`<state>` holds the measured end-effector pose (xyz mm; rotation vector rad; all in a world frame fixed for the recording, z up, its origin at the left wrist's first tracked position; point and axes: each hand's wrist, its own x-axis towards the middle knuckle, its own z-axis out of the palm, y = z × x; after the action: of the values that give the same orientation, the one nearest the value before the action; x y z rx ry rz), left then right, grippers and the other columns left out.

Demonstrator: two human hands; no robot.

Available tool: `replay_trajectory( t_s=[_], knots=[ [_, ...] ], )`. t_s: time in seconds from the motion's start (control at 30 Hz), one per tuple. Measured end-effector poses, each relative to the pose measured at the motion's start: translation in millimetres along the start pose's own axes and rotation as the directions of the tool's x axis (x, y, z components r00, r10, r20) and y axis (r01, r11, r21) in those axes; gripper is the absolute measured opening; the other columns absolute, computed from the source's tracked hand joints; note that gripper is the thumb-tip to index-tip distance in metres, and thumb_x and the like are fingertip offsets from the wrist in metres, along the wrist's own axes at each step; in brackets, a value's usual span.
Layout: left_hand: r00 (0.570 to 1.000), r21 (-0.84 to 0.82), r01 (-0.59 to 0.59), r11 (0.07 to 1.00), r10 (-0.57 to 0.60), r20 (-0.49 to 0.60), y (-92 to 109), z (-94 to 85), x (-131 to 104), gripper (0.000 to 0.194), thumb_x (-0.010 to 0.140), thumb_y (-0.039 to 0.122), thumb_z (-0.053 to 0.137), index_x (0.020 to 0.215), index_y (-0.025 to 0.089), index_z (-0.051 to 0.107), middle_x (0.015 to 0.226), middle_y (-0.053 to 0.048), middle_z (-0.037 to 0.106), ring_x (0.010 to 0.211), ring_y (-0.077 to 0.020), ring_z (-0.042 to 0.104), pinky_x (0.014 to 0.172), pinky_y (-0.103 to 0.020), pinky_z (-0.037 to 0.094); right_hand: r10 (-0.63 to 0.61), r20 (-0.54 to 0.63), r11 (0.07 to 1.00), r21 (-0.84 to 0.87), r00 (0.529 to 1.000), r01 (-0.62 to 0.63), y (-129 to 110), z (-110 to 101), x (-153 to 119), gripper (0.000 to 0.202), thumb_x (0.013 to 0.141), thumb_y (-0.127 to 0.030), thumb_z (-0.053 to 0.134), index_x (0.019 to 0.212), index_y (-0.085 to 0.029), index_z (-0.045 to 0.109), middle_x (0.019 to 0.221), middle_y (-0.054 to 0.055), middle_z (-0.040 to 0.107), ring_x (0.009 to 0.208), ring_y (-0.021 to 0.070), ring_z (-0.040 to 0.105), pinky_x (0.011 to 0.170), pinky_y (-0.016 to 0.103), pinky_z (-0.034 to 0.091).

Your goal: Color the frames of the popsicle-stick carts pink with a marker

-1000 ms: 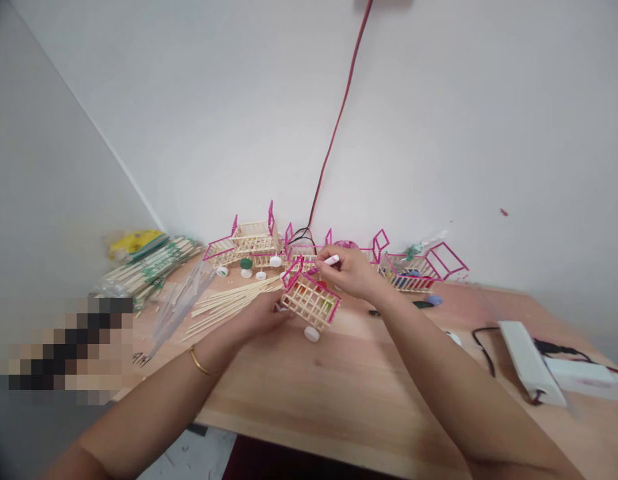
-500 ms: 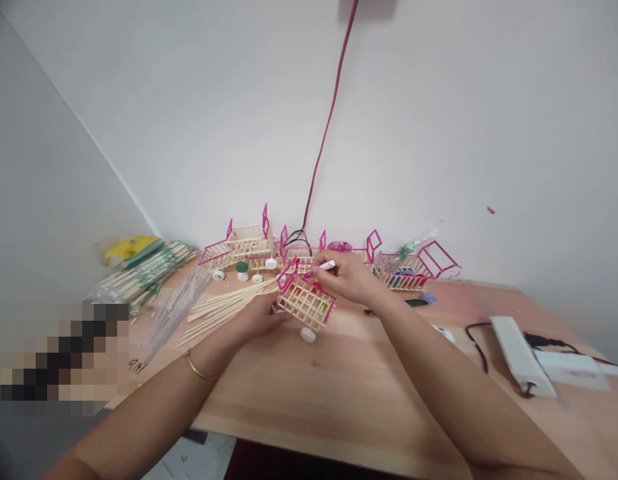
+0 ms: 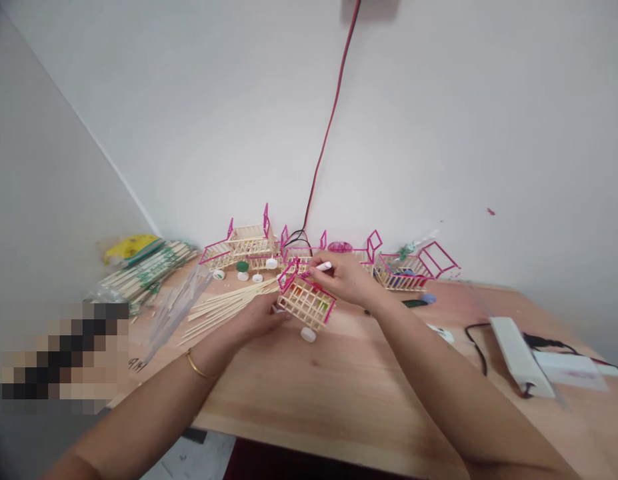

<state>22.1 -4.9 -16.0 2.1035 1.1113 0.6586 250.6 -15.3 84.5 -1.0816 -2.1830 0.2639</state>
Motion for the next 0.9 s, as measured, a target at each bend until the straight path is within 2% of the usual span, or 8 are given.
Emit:
replay_trajectory(
  t_s=[0.13, 0.43, 0.73, 0.9],
  knots=[
    [1.0, 0.017, 0.014, 1.0, -0.014, -0.015, 0, -0.2, 0, 0.025, 0.077, 0.028, 0.062, 0.099, 0.017, 0.066, 0.094, -0.005, 0.071, 0.084, -0.0207, 0.061, 0.075, -0.029, 0.046, 0.014, 0.025, 1.0, -0.025, 1.0, -0.013, 1, -2, -3, 0.017, 0.087, -0.031, 0.053, 0.084, -0.019, 0.064, 0.07, 0.002, 0.066, 0.06, 0.0133, 0.056, 0.057, 0.024, 0.039],
    [0.999, -0.005, 0.025, 1.0, -0.025, -0.036, -1, -0.3, 0, 0.027, 0.076, 0.029, 0.065, 0.1, 0.017, 0.069, 0.094, -0.005, 0.071, 0.086, -0.0211, 0.061, 0.079, -0.03, 0.048, 0.032, 0.067, 0.996, -0.09, 0.997, -0.026, 7, -23, -28, 0.016, 0.086, -0.03, 0.054, 0.081, -0.019, 0.064, 0.065, 0.0, 0.063, 0.055, 0.011, 0.053, 0.053, 0.022, 0.036],
    [1.0, 0.005, 0.014, 1.0, -0.014, -0.023, -1, -0.6, 0, 0.028, 0.077, 0.027, 0.063, 0.102, 0.017, 0.069, 0.095, -0.004, 0.071, 0.084, -0.0198, 0.061, 0.077, -0.029, 0.048, 0.083, 0.091, 0.988, -0.135, 0.992, -0.07, 5, -37, -52, 0.018, 0.087, -0.03, 0.052, 0.084, -0.019, 0.065, 0.07, 0.002, 0.067, 0.058, 0.0131, 0.057, 0.054, 0.023, 0.04],
    [1.0, 0.013, 0.013, 1.0, -0.013, -0.023, -1, -0.8, 0, 0.028, 0.077, 0.028, 0.063, 0.102, 0.017, 0.069, 0.093, -0.005, 0.071, 0.083, -0.0193, 0.061, 0.076, -0.028, 0.048, 0.096, 0.081, 0.987, -0.136, 0.992, -0.084, 3, -40, -56, 0.019, 0.088, -0.03, 0.051, 0.082, -0.019, 0.065, 0.072, 0.003, 0.068, 0.059, 0.0138, 0.058, 0.054, 0.024, 0.041]
  ],
)
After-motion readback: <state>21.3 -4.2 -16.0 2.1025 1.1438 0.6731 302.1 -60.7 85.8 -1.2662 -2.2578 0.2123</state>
